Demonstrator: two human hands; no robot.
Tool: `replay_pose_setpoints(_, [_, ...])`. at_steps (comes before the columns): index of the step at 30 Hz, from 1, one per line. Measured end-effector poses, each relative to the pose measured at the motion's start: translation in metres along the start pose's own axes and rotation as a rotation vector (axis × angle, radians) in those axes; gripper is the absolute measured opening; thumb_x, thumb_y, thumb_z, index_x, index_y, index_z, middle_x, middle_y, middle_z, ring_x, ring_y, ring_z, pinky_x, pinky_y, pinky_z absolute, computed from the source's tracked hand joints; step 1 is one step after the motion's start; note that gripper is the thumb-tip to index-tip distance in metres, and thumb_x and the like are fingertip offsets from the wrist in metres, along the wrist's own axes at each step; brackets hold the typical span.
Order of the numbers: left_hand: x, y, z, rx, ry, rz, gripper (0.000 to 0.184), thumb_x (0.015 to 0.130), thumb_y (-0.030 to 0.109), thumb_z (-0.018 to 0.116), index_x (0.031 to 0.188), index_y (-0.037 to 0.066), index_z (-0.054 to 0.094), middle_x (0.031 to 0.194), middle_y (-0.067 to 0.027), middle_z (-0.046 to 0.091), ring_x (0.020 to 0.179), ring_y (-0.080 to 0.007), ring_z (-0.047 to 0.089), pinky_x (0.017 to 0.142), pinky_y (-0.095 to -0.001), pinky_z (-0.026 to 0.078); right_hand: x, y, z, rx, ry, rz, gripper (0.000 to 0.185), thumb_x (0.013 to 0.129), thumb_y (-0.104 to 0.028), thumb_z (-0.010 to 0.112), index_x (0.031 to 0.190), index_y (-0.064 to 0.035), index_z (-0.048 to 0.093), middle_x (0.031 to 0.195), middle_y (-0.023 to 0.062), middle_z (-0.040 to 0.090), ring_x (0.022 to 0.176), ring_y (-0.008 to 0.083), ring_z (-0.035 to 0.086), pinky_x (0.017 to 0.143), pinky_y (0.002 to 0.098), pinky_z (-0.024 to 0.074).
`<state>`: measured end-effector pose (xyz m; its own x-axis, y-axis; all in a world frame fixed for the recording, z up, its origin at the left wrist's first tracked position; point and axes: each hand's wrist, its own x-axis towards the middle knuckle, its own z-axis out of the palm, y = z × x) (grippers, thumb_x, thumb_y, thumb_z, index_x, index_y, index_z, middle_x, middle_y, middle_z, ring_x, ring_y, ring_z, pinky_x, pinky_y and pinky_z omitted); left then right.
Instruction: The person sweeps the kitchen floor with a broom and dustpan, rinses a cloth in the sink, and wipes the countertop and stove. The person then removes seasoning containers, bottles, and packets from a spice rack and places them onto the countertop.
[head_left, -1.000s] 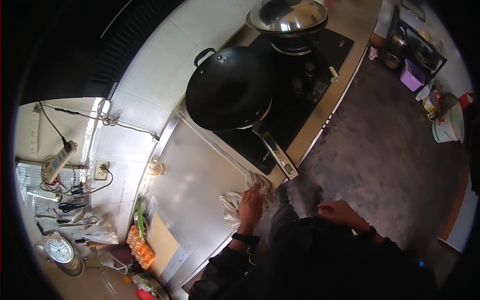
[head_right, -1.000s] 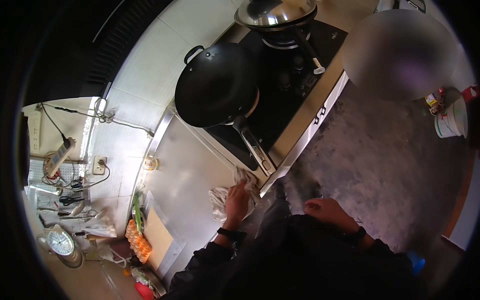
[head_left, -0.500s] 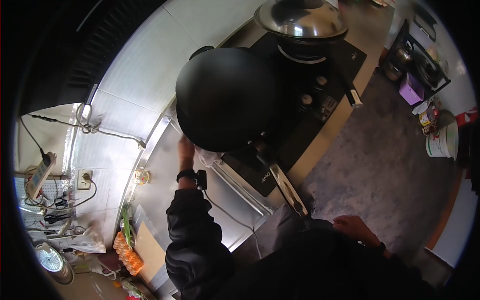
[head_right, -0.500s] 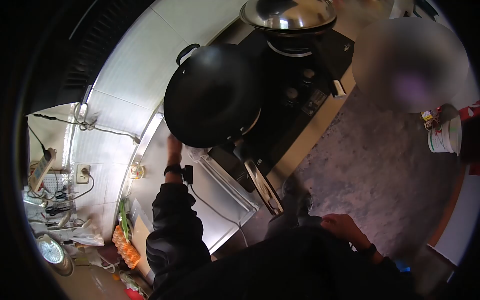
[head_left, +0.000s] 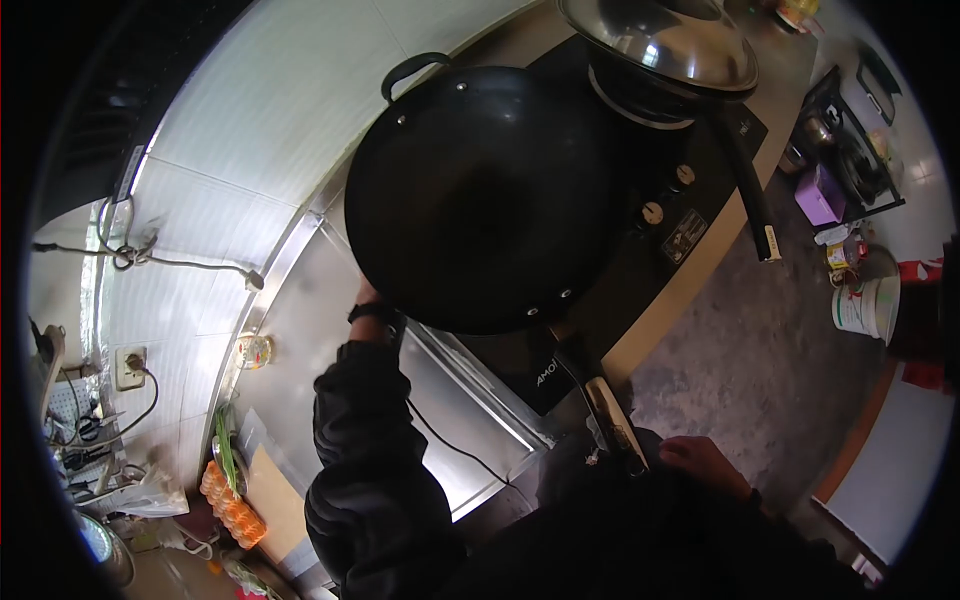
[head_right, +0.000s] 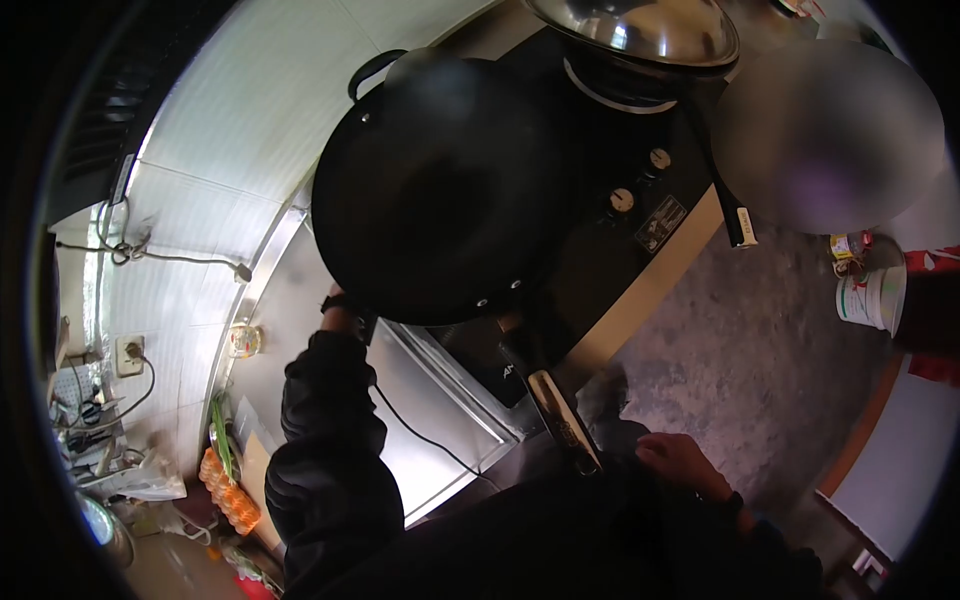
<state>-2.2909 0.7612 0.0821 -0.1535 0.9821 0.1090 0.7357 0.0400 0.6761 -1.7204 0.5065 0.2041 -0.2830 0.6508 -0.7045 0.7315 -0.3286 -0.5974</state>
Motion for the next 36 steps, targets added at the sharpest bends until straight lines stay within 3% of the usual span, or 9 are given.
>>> replay_pose_setpoints(5, [-0.048, 0.045, 0.022, -0.262, 0.033, -0.011, 0.037, 0.082, 0.018, 0.066, 0.116, 0.005, 0.066, 0.119, -0.0187, 0.065, 0.117, -0.0368, 0.056, 0.099, -0.0478, 0.042, 0.016, -0.022, -0.012, -0.051, 0.013, -0.112, 0.034, 0.09, -0.033, 0.062, 0.107, -0.0032, 0.069, 0.098, 0.0187, 0.07, 0.092, 0.0369, 0.067, 0.08, 0.0411, 0.0524])
replay_pose_setpoints(8, [-0.082, 0.12, 0.014, 0.209, 0.004, 0.199, 0.038, 0.081, 0.017, 0.065, 0.117, 0.006, 0.066, 0.122, -0.0182, 0.063, 0.123, -0.0358, 0.051, 0.107, -0.0491, 0.035, 0.022, -0.019, -0.016, -0.084, -0.009, -0.186, 0.034, 0.09, -0.033, 0.062, 0.107, -0.0038, 0.068, 0.098, 0.0181, 0.07, 0.092, 0.0362, 0.067, 0.079, 0.0411, 0.0523])
replay_pose_setpoints(12, [-0.135, 0.168, 0.033, 0.476, 0.02, 0.157, 0.055, 0.088, 0.017, 0.057, 0.14, 0.004, 0.044, 0.143, -0.021, 0.045, 0.135, -0.0425, 0.036, 0.115, -0.0518, 0.025, 0.026, -0.002, -0.029, -0.139, -0.105, -0.209, 0.036, 0.09, -0.034, 0.063, 0.111, -0.0051, 0.068, 0.102, 0.0167, 0.071, 0.096, 0.0322, 0.068, 0.082, 0.0375, 0.0526])
replay_pose_setpoints(16, [-0.182, 0.205, 0.062, 0.484, 0.017, 0.065, 0.058, 0.089, 0.021, 0.058, 0.14, -0.001, 0.042, 0.148, -0.0213, 0.038, 0.142, -0.0407, 0.027, 0.117, -0.0516, 0.02, 0.031, 0.036, -0.044, -0.13, -0.168, -0.277, 0.042, 0.088, -0.041, 0.063, 0.111, -0.0055, 0.068, 0.101, 0.0157, 0.071, 0.096, 0.0324, 0.068, 0.084, 0.0378, 0.053])
replay_pose_setpoints(21, [-0.23, 0.245, 0.11, 0.49, 0.056, 0.124, 0.066, 0.086, 0.033, 0.063, 0.139, -0.003, 0.045, 0.15, -0.0282, 0.034, 0.14, -0.0439, 0.032, 0.114, -0.0555, 0.024, 0.025, 0.083, -0.094, -0.123, -0.172, -0.363, 0.044, 0.088, -0.042, 0.063, 0.113, -0.0058, 0.068, 0.101, 0.0156, 0.072, 0.096, 0.0305, 0.069, 0.084, 0.037, 0.0528])
replay_pose_setpoints(23, [-0.234, 0.276, 0.136, 0.515, 0.156, 0.079, 0.066, 0.086, 0.034, 0.064, 0.139, -0.002, 0.045, 0.15, -0.0285, 0.034, 0.137, -0.0446, 0.036, 0.111, -0.0571, 0.03, 0.013, 0.106, -0.112, -0.109, -0.16, -0.349, 0.045, 0.087, -0.042, 0.064, 0.113, -0.0059, 0.068, 0.1, 0.0155, 0.072, 0.096, 0.0302, 0.069, 0.084, 0.0367, 0.0528])
replay_pose_setpoints(24, [-0.233, 0.291, 0.149, 0.416, 0.164, 0.015, 0.064, 0.087, 0.025, 0.064, 0.14, -0.001, 0.041, 0.15, -0.0291, 0.034, 0.14, -0.0454, 0.029, 0.116, -0.0543, 0.02, 0.007, 0.112, -0.126, -0.103, -0.163, -0.324, 0.045, 0.087, -0.042, 0.064, 0.113, -0.0059, 0.068, 0.1, 0.0154, 0.072, 0.095, 0.03, 0.069, 0.084, 0.0365, 0.0528])
replay_pose_setpoints(27, [-0.212, 0.327, 0.178, 0.55, 0.109, -0.023, 0.06, 0.09, 0.036, 0.06, 0.138, 0.003, 0.045, 0.149, -0.0242, 0.038, 0.139, -0.0405, 0.034, 0.114, -0.0527, 0.024, 0.008, 0.143, -0.155, -0.113, -0.151, -0.318, 0.042, 0.088, -0.04, 0.065, 0.113, -0.0066, 0.068, 0.1, 0.0142, 0.072, 0.095, 0.0288, 0.069, 0.084, 0.036, 0.0528])
replay_pose_setpoints(36, [-0.092, 0.342, 0.236, 0.491, 0.19, 0.064, 0.064, 0.09, 0.039, 0.059, 0.139, -0.001, 0.045, 0.148, -0.0217, 0.041, 0.138, -0.0393, 0.036, 0.114, -0.0537, 0.027, -0.017, 0.197, -0.207, -0.076, -0.068, -0.236, 0.043, 0.088, -0.041, 0.064, 0.113, -0.0064, 0.069, 0.099, 0.0154, 0.072, 0.094, 0.0294, 0.07, 0.083, 0.0364, 0.0533])
